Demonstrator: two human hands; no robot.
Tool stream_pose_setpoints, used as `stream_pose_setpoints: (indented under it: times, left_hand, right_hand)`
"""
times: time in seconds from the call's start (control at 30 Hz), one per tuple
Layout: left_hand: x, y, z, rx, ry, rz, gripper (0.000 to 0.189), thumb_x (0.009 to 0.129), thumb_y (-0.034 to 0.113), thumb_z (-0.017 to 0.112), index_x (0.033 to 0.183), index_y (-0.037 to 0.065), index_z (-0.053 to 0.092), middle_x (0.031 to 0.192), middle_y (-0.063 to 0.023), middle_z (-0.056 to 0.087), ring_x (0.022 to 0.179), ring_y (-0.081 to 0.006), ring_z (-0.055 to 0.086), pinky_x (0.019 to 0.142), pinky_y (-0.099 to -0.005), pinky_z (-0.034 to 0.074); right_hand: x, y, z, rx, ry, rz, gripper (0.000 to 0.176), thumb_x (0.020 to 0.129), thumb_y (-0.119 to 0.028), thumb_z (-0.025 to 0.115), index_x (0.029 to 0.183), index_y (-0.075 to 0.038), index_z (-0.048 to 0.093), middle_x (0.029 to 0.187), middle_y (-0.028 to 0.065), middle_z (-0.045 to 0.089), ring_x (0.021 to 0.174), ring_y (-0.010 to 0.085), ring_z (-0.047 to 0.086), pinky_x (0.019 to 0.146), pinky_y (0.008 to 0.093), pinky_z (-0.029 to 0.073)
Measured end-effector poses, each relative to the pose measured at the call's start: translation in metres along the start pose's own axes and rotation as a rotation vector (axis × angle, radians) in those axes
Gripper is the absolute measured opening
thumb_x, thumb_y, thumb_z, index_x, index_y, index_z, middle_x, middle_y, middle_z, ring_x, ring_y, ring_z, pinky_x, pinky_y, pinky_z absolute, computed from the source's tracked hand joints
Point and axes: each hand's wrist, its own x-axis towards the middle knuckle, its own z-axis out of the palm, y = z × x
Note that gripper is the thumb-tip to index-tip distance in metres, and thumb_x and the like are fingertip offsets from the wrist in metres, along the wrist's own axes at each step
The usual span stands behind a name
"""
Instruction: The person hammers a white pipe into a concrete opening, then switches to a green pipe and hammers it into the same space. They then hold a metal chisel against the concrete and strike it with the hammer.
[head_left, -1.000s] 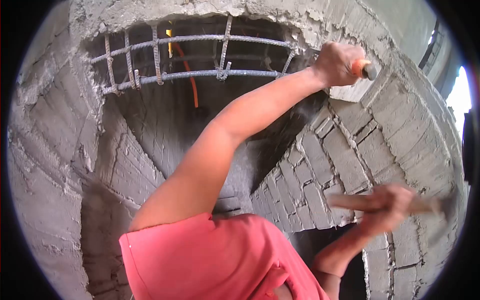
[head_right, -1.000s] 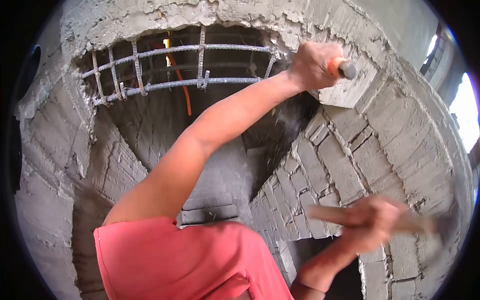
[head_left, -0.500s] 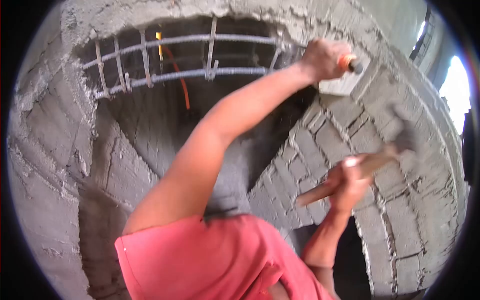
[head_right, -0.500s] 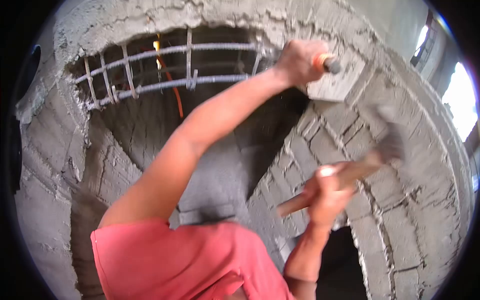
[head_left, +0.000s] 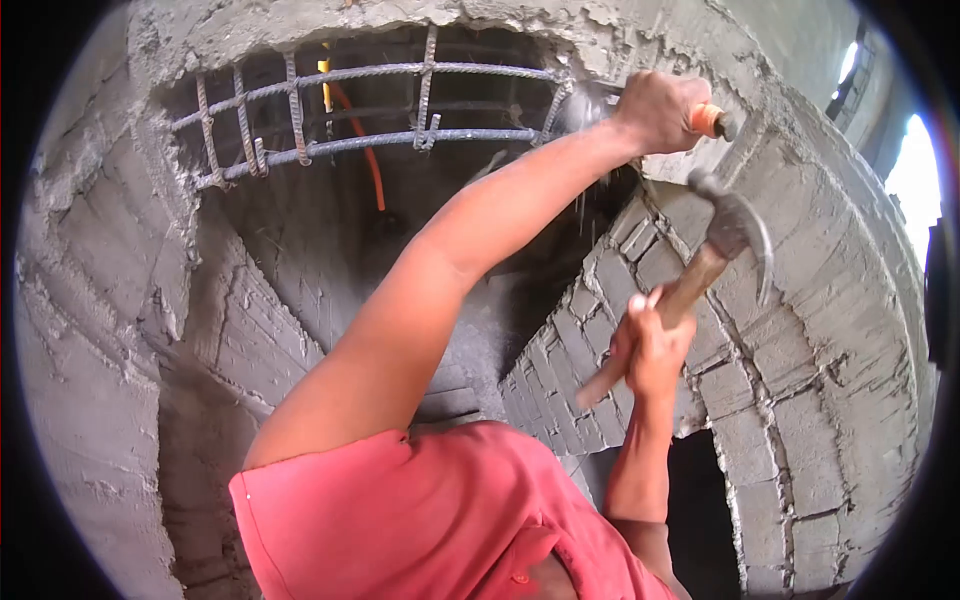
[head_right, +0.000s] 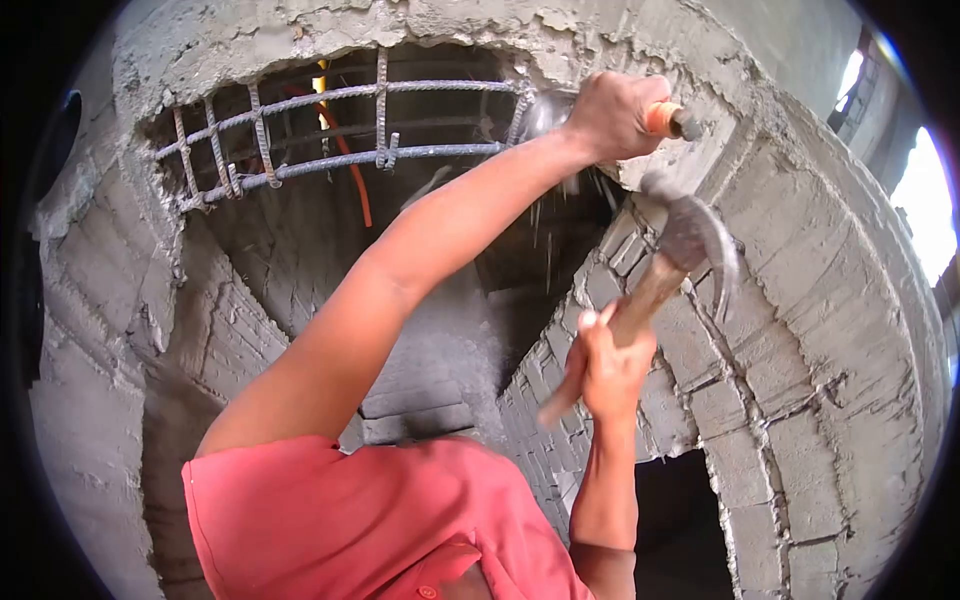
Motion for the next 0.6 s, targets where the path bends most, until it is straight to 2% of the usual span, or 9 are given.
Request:
stream_pose_setpoints:
  times: [0.07, 0.13, 0.23, 0.3, 0.4, 0.47, 0.5, 0.57, 0.6]
  left_hand:
    - [-0.004, -0.001, 0.003, -0.03, -0.044, 0.007, 0.027, 0.081, 0.038, 0.067, 0.07, 0.015, 0.057, 0.056, -0.0097, 0.059, 0.049, -0.0295, 0.062, 0.046, -0.0424, 0.049]
    - [-0.012, 0.001, 0.003, -0.071, -0.1, -0.02, 0.025, 0.078, 0.035, 0.069, 0.07, 0.014, 0.057, 0.057, -0.0092, 0.06, 0.051, -0.028, 0.063, 0.048, -0.0409, 0.05]
    - [-0.017, 0.003, -0.008, -0.073, 0.002, 0.124, 0.022, 0.075, 0.03, 0.072, 0.07, 0.014, 0.057, 0.059, -0.008, 0.06, 0.054, -0.027, 0.064, 0.05, -0.0395, 0.05]
    - [-0.02, 0.0, -0.013, -0.091, -0.032, 0.132, 0.021, 0.074, 0.027, 0.073, 0.07, 0.014, 0.057, 0.06, -0.0076, 0.06, 0.056, -0.0269, 0.064, 0.05, -0.0396, 0.05]
    - [-0.022, 0.0, -0.015, -0.141, -0.062, 0.133, 0.02, 0.073, 0.025, 0.074, 0.071, 0.015, 0.057, 0.061, -0.0063, 0.06, 0.057, -0.0271, 0.063, 0.05, -0.04, 0.049]
    - [-0.021, -0.001, -0.014, -0.096, -0.078, 0.156, 0.02, 0.072, 0.026, 0.074, 0.072, 0.015, 0.058, 0.062, -0.0057, 0.061, 0.057, -0.027, 0.064, 0.05, -0.0397, 0.049]
    - [-0.022, -0.001, -0.013, -0.086, -0.093, 0.156, 0.021, 0.075, 0.029, 0.074, 0.072, 0.016, 0.058, 0.062, -0.0047, 0.06, 0.056, -0.0252, 0.064, 0.05, -0.0384, 0.05]
    - [-0.033, 0.004, -0.02, -0.106, -0.174, 0.211, 0.021, 0.078, 0.031, 0.073, 0.073, 0.016, 0.059, 0.062, -0.0047, 0.059, 0.056, -0.0244, 0.063, 0.049, -0.0379, 0.05]
    - [-0.039, 0.008, -0.022, -0.119, -0.249, 0.26, 0.021, 0.08, 0.032, 0.072, 0.073, 0.016, 0.059, 0.062, -0.0046, 0.059, 0.055, -0.0236, 0.063, 0.049, -0.0374, 0.051]
  right_hand:
    - [-0.019, -0.025, -0.016, -0.013, 0.048, -0.027, 0.023, 0.085, -0.017, 0.067, 0.088, -0.009, 0.046, 0.056, -0.0012, 0.044, 0.042, 0.0113, 0.045, 0.04, 0.0279, 0.041]
    - [-0.027, -0.051, -0.037, -0.047, 0.477, -0.208, 0.019, 0.086, -0.017, 0.064, 0.088, -0.008, 0.048, 0.059, 0.0005, 0.046, 0.045, 0.0117, 0.046, 0.043, 0.0272, 0.044]
    - [-0.029, -0.118, -0.102, -0.167, 0.606, -1.025, 0.012, 0.087, -0.013, 0.055, 0.085, -0.001, 0.053, 0.064, 0.0078, 0.049, 0.063, 0.0173, 0.053, 0.057, 0.033, 0.047]
    - [-0.034, -0.177, -0.114, -0.336, 0.779, -1.181, 0.022, 0.086, -0.019, 0.054, 0.067, -0.009, 0.05, 0.058, 0.0048, 0.047, 0.057, 0.0157, 0.052, 0.056, 0.0295, 0.046]
    - [-0.045, -0.218, -0.108, 0.466, 0.58, -1.844, 0.027, 0.093, -0.02, 0.053, 0.067, -0.014, 0.048, 0.051, -0.0042, 0.048, 0.038, 0.0079, 0.045, 0.036, 0.0236, 0.042]
    - [-0.059, -0.134, -0.194, 0.034, 1.087, -1.614, 0.037, 0.089, -0.031, 0.042, 0.055, -0.018, 0.041, 0.048, 0.0012, 0.042, 0.045, 0.0147, 0.049, 0.043, 0.0333, 0.04]
    - [-0.028, -0.107, -0.119, -0.375, 0.747, -1.599, 0.029, 0.096, -0.019, 0.038, 0.074, -0.007, 0.052, 0.049, 0.0051, 0.039, 0.049, 0.0209, 0.05, 0.049, 0.0356, 0.048]
    - [-0.019, -0.041, -0.039, 0.405, 0.204, -1.053, 0.003, 0.094, -0.01, 0.048, 0.095, -0.01, 0.046, 0.063, 0.0072, 0.048, 0.051, 0.0191, 0.051, 0.047, 0.038, 0.049]
    - [-0.032, -0.016, -0.016, 0.483, 0.192, -0.806, 0.018, 0.092, -0.009, 0.06, 0.099, -0.011, 0.043, 0.07, 0.0075, 0.05, 0.052, 0.0186, 0.053, 0.048, 0.0376, 0.05]
